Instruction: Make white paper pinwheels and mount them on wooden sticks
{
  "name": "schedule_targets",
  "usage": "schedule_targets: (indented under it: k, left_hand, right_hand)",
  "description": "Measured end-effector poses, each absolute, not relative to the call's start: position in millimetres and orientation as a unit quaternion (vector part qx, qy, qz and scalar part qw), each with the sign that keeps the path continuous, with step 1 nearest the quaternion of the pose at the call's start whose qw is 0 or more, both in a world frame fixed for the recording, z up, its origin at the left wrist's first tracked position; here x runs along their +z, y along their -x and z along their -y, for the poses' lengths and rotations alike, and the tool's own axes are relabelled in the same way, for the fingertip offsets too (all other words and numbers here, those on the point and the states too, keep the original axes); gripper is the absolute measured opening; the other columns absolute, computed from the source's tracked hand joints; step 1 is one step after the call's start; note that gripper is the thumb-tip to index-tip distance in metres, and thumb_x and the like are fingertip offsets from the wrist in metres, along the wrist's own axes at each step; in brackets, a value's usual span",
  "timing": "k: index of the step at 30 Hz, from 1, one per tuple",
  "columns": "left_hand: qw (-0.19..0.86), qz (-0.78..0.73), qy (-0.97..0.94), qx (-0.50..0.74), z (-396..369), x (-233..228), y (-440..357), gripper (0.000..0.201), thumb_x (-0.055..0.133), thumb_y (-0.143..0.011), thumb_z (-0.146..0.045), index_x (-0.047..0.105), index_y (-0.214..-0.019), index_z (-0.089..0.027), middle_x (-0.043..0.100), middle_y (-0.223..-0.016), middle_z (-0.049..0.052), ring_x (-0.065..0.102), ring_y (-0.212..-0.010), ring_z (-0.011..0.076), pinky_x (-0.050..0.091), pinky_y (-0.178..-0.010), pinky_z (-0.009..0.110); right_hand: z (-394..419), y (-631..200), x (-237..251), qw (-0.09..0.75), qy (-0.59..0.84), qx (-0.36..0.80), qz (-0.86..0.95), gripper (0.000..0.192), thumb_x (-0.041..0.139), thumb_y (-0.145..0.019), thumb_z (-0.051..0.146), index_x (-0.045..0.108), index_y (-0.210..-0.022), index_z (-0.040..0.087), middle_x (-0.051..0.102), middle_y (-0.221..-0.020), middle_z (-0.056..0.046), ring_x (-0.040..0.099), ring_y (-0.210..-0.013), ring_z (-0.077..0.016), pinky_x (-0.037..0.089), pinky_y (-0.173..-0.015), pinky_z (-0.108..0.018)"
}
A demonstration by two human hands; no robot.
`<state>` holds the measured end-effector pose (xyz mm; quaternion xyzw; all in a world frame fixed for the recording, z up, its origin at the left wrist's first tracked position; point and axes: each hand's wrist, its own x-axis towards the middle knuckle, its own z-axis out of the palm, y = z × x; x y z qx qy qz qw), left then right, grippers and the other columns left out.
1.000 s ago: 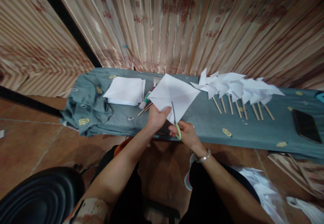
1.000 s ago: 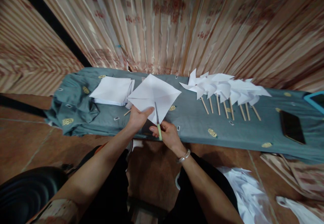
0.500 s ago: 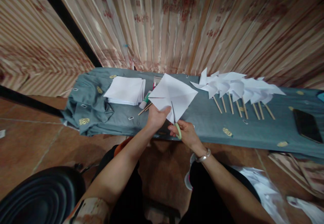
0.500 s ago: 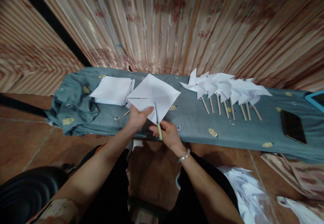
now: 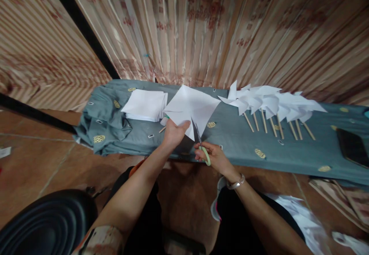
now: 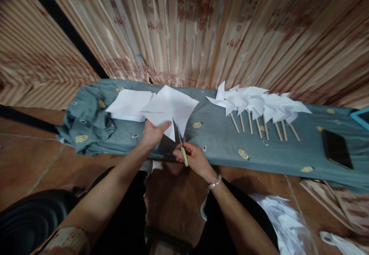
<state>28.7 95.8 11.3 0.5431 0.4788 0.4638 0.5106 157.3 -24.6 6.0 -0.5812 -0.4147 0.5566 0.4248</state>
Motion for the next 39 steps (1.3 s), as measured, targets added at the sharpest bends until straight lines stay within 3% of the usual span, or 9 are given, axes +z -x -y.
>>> schedule_targets:
  k: [4, 9, 19, 25, 31, 36, 39]
  left_hand:
    - [0.508, -0.482, -0.532, 0.475, -98.9, 17.5, -21.2, 0.021, 0.069, -0.062, -0.025, 0.066, -0.079, -0.014, 0.074, -0.085, 0.009, 0.068, -0.077, 0.0219, 0.056, -0.073, 0.033]
    - [0.504, -0.493, -0.534, 0.466, -99.5, 20.8, -15.3, 0.02, 0.07, -0.061, -0.023, 0.066, -0.078, -0.013, 0.074, -0.084, 0.01, 0.068, -0.078, 0.0234, 0.056, -0.076, 0.035]
    - [0.489, -0.423, -0.665, 0.373, -91.6, 14.3, -21.1, 0.022, 0.064, -0.061, -0.016, 0.065, -0.083, -0.017, 0.073, -0.087, 0.006, 0.067, -0.084, 0.0236, 0.055, -0.08, 0.034]
    - [0.47, -0.401, -0.726, 0.302, -84.2, 17.3, -24.3, 0.016, 0.06, -0.062, -0.015, 0.066, -0.076, -0.016, 0.072, -0.079, 0.004, 0.066, -0.077, 0.0219, 0.054, -0.078, 0.034]
    - [0.602, -0.363, -0.639, 0.313, -84.2, 20.4, -25.4, 0.03, 0.067, -0.064, -0.028, 0.07, -0.09, -0.014, 0.074, -0.091, 0.007, 0.067, -0.084, 0.0231, 0.054, -0.078, 0.034]
    - [0.743, -0.304, -0.489, 0.342, -82.3, 32.2, -26.9, 0.048, 0.073, -0.064, -0.053, 0.071, -0.095, -0.016, 0.074, -0.087, 0.009, 0.069, -0.087, 0.0274, 0.056, -0.075, 0.036]
    - [0.791, -0.269, -0.414, 0.361, -78.5, 34.2, -28.4, 0.052, 0.076, -0.062, -0.057, 0.071, -0.096, -0.019, 0.074, -0.089, 0.007, 0.069, -0.091, 0.0262, 0.055, -0.08, 0.037]
  right_hand:
    - [31.0, -169.7, 13.3, 0.379, 0.578, 0.579, 0.431, 0.046, 0.081, -0.061, 0.056, 0.066, -0.083, 0.018, 0.065, -0.061, 0.003, 0.057, -0.053, -0.01, 0.045, -0.051, -0.022]
    - [32.8, -197.9, 18.9, 0.398, 0.597, 0.553, 0.424, 0.049, 0.08, -0.061, 0.06, 0.067, -0.083, 0.018, 0.066, -0.061, 0.001, 0.057, -0.053, -0.0108, 0.046, -0.051, -0.023]
    - [21.3, -221.4, 19.4, 0.589, 0.611, 0.407, 0.336, 0.053, 0.067, -0.07, 0.07, 0.066, -0.09, 0.021, 0.069, -0.075, -0.004, 0.061, -0.064, -0.0151, 0.045, -0.056, -0.027]
    - [14.1, -226.3, 19.6, 0.59, 0.621, 0.401, 0.325, 0.048, 0.084, -0.055, 0.057, 0.069, -0.085, 0.023, 0.062, -0.068, 0.003, 0.053, -0.059, -0.0118, 0.043, -0.055, -0.025]
    - [15.8, -220.4, 24.9, 0.554, 0.613, 0.461, 0.325, 0.038, 0.086, -0.053, 0.048, 0.068, -0.076, 0.023, 0.07, -0.071, 0.001, 0.063, -0.064, -0.0171, 0.052, -0.067, -0.031]
    - [12.0, -219.7, 25.6, 0.636, 0.572, 0.453, 0.253, 0.039, 0.088, -0.051, 0.039, 0.069, -0.08, 0.022, 0.072, -0.073, 0.001, 0.066, -0.067, -0.0182, 0.055, -0.07, -0.033]
    - [6.5, -219.7, 23.6, 0.693, 0.548, 0.416, 0.215, 0.037, 0.089, -0.051, 0.034, 0.067, -0.078, 0.022, 0.071, -0.071, 0.004, 0.066, -0.065, -0.0156, 0.054, -0.072, -0.031]
